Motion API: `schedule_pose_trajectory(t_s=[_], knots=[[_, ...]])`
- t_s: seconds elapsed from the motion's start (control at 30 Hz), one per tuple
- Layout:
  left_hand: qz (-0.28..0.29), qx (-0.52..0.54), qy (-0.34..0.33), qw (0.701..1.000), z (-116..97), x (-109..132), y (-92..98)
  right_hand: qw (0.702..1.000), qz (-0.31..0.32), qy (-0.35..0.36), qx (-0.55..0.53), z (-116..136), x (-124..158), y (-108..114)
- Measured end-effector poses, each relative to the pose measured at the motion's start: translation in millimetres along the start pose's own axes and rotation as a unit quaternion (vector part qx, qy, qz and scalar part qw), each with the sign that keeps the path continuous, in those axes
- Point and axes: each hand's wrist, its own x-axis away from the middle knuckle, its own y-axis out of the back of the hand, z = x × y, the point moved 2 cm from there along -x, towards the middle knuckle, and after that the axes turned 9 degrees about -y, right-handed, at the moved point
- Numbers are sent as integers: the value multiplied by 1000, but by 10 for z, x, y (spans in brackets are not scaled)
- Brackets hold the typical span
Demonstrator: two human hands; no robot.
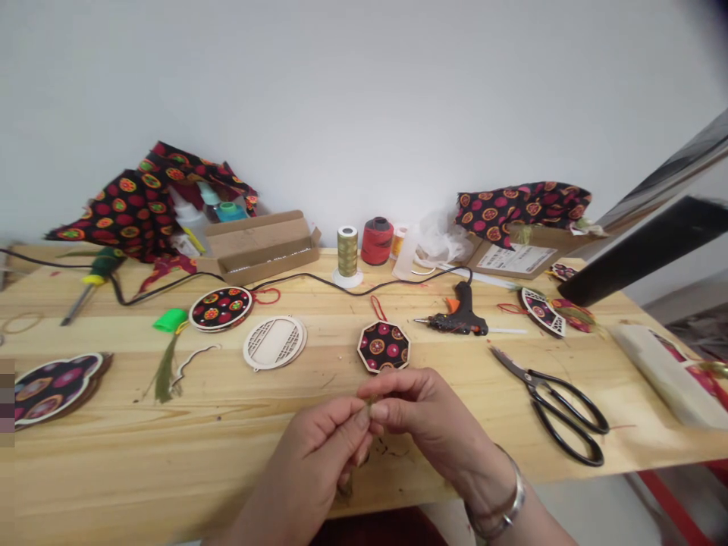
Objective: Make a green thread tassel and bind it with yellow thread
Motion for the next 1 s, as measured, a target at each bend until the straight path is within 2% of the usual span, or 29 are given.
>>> schedule_pose_trajectory(t_s=[0.17,0.27,0.57,1.0], knots=[[6,-11,18,1000,-7,7,-4,999,23,29,13,16,-18,0],[5,14,20,1000,-4,8,-9,999,8,33,42,34,2,-8],[-6,213,51,976,-42,8,-48,994,-34,65,80,94,43,-2],[-13,194,49,980,-26,-28,-80,990,-51,77,110,94,35,-16]])
